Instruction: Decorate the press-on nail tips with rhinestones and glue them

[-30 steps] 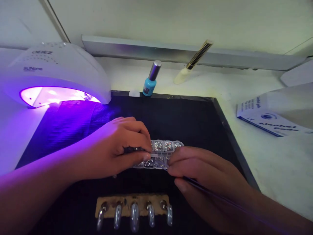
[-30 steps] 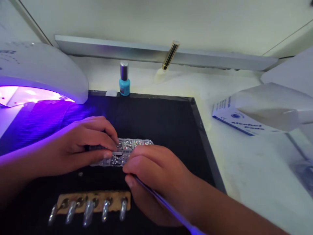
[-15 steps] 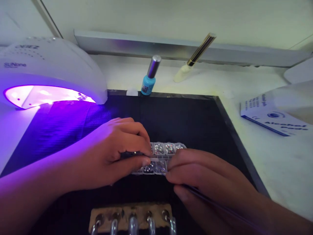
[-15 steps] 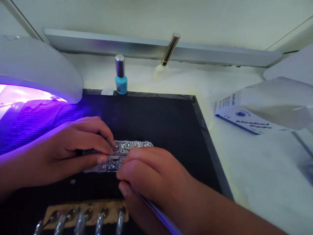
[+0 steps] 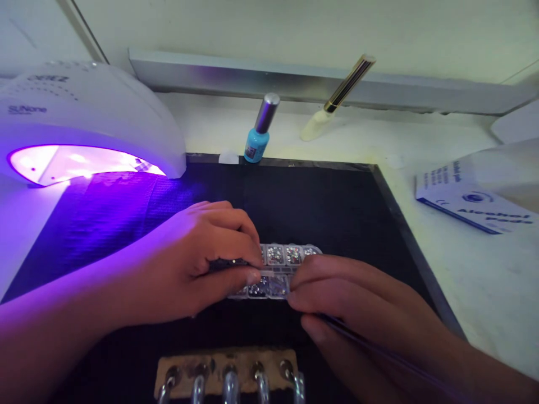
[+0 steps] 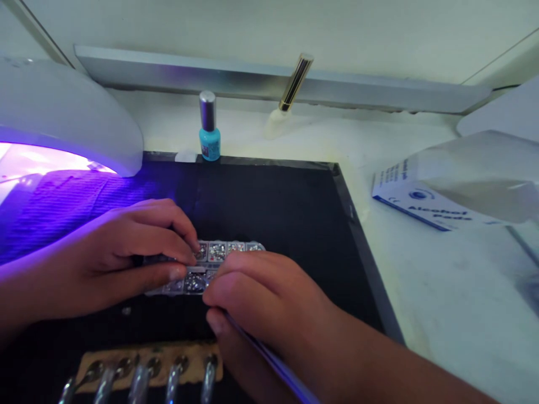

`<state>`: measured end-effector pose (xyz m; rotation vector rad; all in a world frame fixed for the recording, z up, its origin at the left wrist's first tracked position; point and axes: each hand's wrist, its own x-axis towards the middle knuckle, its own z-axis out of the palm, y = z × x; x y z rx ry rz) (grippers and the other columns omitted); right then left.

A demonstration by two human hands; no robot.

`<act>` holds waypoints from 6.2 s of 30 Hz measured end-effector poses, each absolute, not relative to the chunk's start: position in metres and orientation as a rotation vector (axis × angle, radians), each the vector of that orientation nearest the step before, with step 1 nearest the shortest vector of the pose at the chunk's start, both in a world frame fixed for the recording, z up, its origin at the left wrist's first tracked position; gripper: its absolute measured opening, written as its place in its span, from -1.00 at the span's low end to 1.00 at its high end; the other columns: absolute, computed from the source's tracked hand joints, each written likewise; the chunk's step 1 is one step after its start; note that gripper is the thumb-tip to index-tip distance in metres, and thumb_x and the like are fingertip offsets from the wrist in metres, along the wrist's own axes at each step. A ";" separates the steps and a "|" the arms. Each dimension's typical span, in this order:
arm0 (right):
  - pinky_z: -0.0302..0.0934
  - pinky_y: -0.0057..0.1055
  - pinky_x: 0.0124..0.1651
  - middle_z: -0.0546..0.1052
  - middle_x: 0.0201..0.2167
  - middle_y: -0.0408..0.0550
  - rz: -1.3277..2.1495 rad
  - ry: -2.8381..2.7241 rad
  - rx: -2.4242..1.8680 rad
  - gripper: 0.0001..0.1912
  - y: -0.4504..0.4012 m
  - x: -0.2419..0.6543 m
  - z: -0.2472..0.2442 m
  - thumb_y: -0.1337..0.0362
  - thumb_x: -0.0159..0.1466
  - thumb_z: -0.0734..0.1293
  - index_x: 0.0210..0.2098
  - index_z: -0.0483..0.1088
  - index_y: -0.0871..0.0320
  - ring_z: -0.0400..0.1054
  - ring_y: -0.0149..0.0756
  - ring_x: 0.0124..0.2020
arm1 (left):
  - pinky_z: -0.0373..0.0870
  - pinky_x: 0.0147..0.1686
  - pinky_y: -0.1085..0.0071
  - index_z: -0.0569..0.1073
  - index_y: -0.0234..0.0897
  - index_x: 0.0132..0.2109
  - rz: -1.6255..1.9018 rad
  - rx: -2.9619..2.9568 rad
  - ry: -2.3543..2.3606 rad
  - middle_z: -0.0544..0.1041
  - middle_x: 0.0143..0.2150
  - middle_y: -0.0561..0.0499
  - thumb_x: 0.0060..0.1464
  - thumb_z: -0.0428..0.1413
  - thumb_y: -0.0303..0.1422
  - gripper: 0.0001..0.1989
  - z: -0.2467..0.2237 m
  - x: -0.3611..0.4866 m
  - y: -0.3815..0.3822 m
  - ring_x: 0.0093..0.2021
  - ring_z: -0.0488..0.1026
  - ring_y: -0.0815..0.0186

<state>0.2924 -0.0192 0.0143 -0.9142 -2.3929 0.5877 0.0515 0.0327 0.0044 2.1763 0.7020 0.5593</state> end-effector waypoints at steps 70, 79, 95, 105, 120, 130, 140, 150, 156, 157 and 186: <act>0.34 -0.40 -0.37 0.53 -0.37 -0.05 0.602 -2.341 -0.714 -0.88 -0.010 0.289 0.003 0.44 0.32 0.21 -0.21 0.33 0.13 0.45 -0.34 -0.38 | 0.31 -0.14 0.40 0.58 -0.26 -0.21 0.540 2.186 0.699 0.54 -0.19 0.02 0.29 0.08 -0.42 -0.83 0.006 0.052 0.034 -0.20 0.45 0.36; 0.37 -0.39 -0.35 0.54 -0.36 -0.06 0.620 -2.337 -0.726 -0.87 -0.011 0.290 0.003 0.44 0.33 0.21 -0.17 0.33 0.13 0.47 -0.33 -0.36 | 0.34 -0.15 0.39 0.57 -0.25 -0.22 0.553 2.172 0.704 0.55 -0.19 0.01 0.29 0.08 -0.41 -0.83 0.006 0.053 0.034 -0.21 0.46 0.35; 0.38 -0.38 -0.39 0.54 -0.39 -0.06 0.611 -2.332 -0.713 -0.85 -0.011 0.291 0.006 0.43 0.32 0.19 -0.17 0.31 0.09 0.47 -0.32 -0.39 | 0.31 -0.15 0.39 0.57 -0.25 -0.21 0.554 2.163 0.715 0.55 -0.18 0.02 0.29 0.08 -0.42 -0.84 0.006 0.052 0.033 -0.20 0.45 0.35; 0.40 -0.44 -0.30 0.52 -0.37 -0.01 0.536 -2.339 -0.633 -0.83 -0.011 0.296 0.008 0.49 0.32 0.20 -0.17 0.33 0.16 0.48 -0.32 -0.33 | 0.26 -0.13 0.38 0.56 -0.27 -0.22 0.594 2.171 0.700 0.55 -0.20 0.04 0.27 0.09 -0.43 -0.86 0.004 0.053 0.033 -0.20 0.44 0.36; 0.47 -0.45 -0.18 0.55 -0.38 -0.05 0.350 -2.202 -0.628 -0.78 -0.043 0.286 0.040 0.52 0.24 0.25 -0.18 0.40 0.13 0.50 -0.34 -0.29 | 0.37 -0.05 0.35 0.60 -0.34 -0.21 0.642 2.316 0.613 0.57 -0.16 -0.07 0.20 0.20 -0.43 -0.92 0.005 0.049 0.036 -0.13 0.50 0.31; 0.42 -0.44 -0.35 0.50 -0.42 -0.08 0.339 -2.173 -0.595 -0.82 -0.072 0.281 0.047 0.52 0.27 0.24 -0.23 0.38 0.14 0.43 -0.37 -0.41 | 0.29 0.01 0.20 0.62 -0.19 -0.27 0.537 2.483 0.724 0.50 -0.08 -0.02 0.10 0.23 -0.43 -0.93 -0.001 0.051 0.024 -0.05 0.42 0.19; 0.37 -0.45 -0.32 0.49 -0.40 -0.13 0.416 -2.192 -0.447 -0.83 -0.066 0.247 0.055 0.49 0.29 0.23 -0.21 0.37 0.13 0.42 -0.41 -0.39 | 0.31 0.09 0.20 0.56 -0.21 -0.13 0.816 2.283 0.928 0.48 -0.02 -0.04 0.22 0.06 -0.42 -0.82 0.017 0.017 0.023 0.02 0.41 0.25; 0.34 -0.33 -0.20 0.53 -0.42 -0.13 0.478 -2.328 -0.492 -0.85 -0.058 0.235 0.040 0.46 0.29 0.23 -0.24 0.38 0.11 0.43 -0.35 -0.35 | 0.34 -0.09 0.28 0.35 -0.26 -0.17 0.840 2.180 0.884 0.44 -0.16 -0.01 0.04 0.09 -0.51 -0.82 0.004 -0.024 -0.049 -0.12 0.38 0.26; 0.31 -0.29 -0.13 0.55 -0.42 -0.15 0.384 -2.413 -0.554 -0.84 -0.056 0.225 0.040 0.50 0.29 0.22 -0.27 0.34 0.14 0.44 -0.39 -0.39 | 0.30 -0.05 0.37 0.32 -0.24 -0.16 0.800 2.162 0.698 0.40 -0.10 0.02 0.00 0.17 -0.56 -0.73 -0.002 -0.018 -0.042 -0.09 0.33 0.32; 0.31 -0.28 -0.13 0.55 -0.42 -0.15 0.374 -2.423 -0.579 -0.84 -0.057 0.224 0.040 0.50 0.29 0.22 -0.28 0.34 0.14 0.45 -0.38 -0.38 | 0.29 -0.05 0.38 0.33 -0.24 -0.16 0.796 2.155 0.686 0.40 -0.09 0.03 -0.01 0.18 -0.58 -0.72 -0.001 -0.019 -0.041 -0.09 0.32 0.33; 0.33 -0.13 -0.11 0.57 -0.40 -0.13 0.378 -2.545 -0.594 -0.89 -0.063 0.235 0.027 0.40 0.33 0.21 -0.22 0.33 0.10 0.45 -0.28 -0.41 | 0.34 -0.22 0.32 0.49 -0.21 -0.22 0.772 2.211 0.677 0.40 -0.20 0.01 0.05 0.11 -0.58 -0.80 0.006 -0.021 -0.044 -0.22 0.35 0.32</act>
